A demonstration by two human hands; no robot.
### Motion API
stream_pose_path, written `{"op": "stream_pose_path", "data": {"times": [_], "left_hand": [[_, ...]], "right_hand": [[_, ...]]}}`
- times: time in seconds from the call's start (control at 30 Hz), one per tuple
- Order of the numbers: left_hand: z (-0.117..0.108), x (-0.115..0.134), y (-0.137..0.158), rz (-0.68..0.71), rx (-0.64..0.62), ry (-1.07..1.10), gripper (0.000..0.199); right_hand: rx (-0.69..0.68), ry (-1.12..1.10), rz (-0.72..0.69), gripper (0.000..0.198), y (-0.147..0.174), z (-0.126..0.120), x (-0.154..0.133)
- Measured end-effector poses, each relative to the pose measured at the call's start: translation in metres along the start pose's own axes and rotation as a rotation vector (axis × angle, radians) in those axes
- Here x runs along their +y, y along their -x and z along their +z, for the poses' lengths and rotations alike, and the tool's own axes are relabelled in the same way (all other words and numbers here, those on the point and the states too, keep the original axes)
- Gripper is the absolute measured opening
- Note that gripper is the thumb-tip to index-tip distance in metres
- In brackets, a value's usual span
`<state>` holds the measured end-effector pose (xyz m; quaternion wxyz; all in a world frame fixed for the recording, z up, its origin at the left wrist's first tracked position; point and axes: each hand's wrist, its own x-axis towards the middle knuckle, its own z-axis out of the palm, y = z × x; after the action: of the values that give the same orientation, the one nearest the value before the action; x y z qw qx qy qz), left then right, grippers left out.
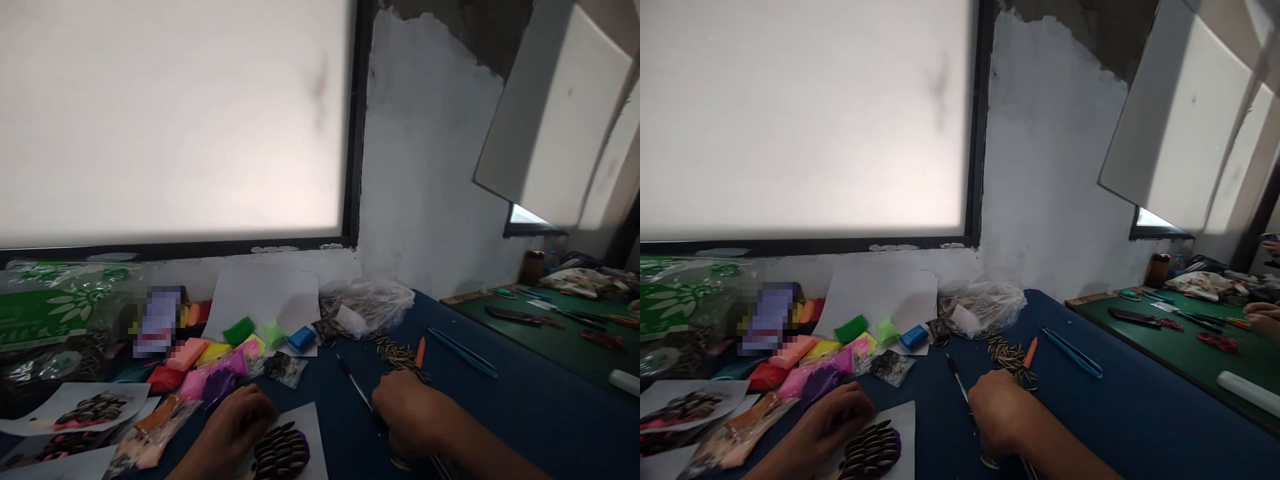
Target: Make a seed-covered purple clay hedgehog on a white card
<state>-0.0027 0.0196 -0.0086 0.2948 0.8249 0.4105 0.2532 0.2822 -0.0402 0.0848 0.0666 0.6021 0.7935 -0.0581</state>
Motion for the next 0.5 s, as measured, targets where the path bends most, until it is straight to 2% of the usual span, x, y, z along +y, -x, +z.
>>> {"op": "stream_pose_path", "data": {"times": [0.13,0.2,0.3,0.4,0.5], "left_hand": [[0.003,-0.004,0.001,0.005,0.043,0.012,0.028],[0.003,-0.004,0.001,0.003,0.029,0.017,0.027],[0.0,-0.004,0.001,0.019,-0.005,0.008,0.027],[-0.001,-0.007,0.002,0.045,0.002,-0.007,0.025],[-0.001,-0.011,0.003,0.056,0.032,0.017,0.023]], "right_hand": [[0.017,0.029,-0.022,0.028,0.012,-0.024,-0.008],[0.076,-0.058,-0.063,0.024,0.013,-0.029,-0.014],[0.051,-0.352,-0.16,0.018,0.003,-0.019,-0.023],[0.137,-0.412,-0.162,0.013,-0.014,-0.001,-0.031],[0.156,-0.461,-0.158,0.019,-0.025,0.011,-0.039]]}}
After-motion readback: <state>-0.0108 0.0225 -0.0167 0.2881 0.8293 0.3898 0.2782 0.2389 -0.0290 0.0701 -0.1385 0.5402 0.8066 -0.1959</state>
